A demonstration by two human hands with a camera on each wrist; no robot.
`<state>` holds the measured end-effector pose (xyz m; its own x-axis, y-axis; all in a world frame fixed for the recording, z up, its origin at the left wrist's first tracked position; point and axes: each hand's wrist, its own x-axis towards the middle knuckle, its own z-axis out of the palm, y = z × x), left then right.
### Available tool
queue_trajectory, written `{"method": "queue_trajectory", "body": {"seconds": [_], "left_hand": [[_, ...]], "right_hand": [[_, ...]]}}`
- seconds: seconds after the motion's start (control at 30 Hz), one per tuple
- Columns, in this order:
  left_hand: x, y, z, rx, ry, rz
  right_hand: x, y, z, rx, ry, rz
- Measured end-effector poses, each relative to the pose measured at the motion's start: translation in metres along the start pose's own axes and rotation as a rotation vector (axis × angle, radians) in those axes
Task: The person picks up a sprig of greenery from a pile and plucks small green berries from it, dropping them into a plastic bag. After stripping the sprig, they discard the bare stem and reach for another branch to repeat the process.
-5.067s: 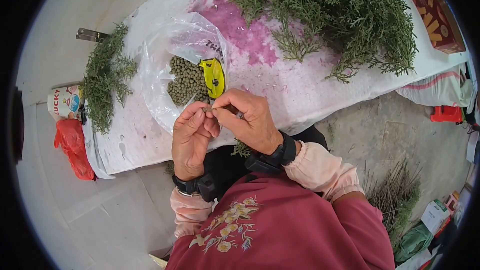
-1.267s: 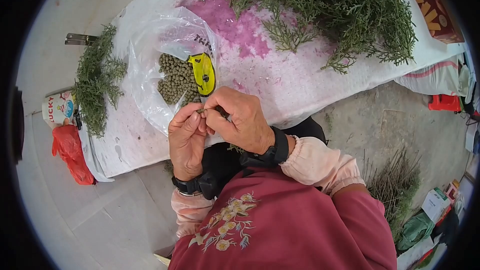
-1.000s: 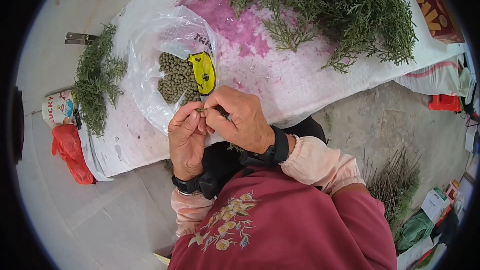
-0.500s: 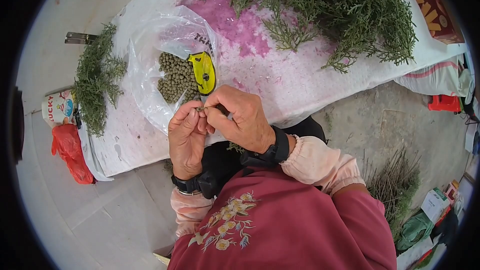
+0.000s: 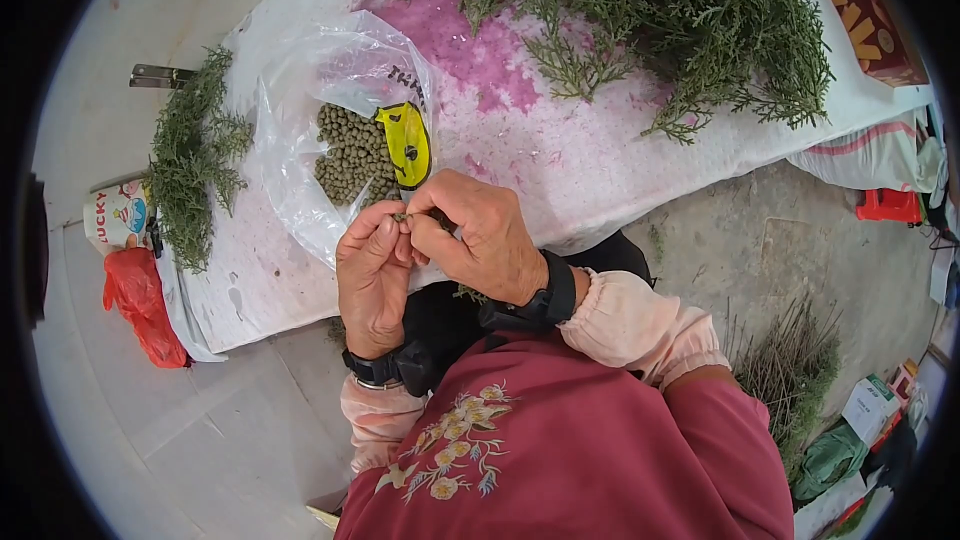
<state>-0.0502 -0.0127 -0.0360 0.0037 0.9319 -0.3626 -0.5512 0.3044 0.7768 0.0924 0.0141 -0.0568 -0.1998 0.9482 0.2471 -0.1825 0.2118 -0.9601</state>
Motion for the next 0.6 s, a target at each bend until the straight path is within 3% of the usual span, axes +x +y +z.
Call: {"method": "queue_trajectory", "body": {"seconds": [0.6], "left_hand": [[0.0018, 0.0, -0.0013, -0.032, -0.018, -0.016]], "right_hand": [[0.0011, -0.0024, -0.0003, 0.023, -0.017, 0.031]]}}
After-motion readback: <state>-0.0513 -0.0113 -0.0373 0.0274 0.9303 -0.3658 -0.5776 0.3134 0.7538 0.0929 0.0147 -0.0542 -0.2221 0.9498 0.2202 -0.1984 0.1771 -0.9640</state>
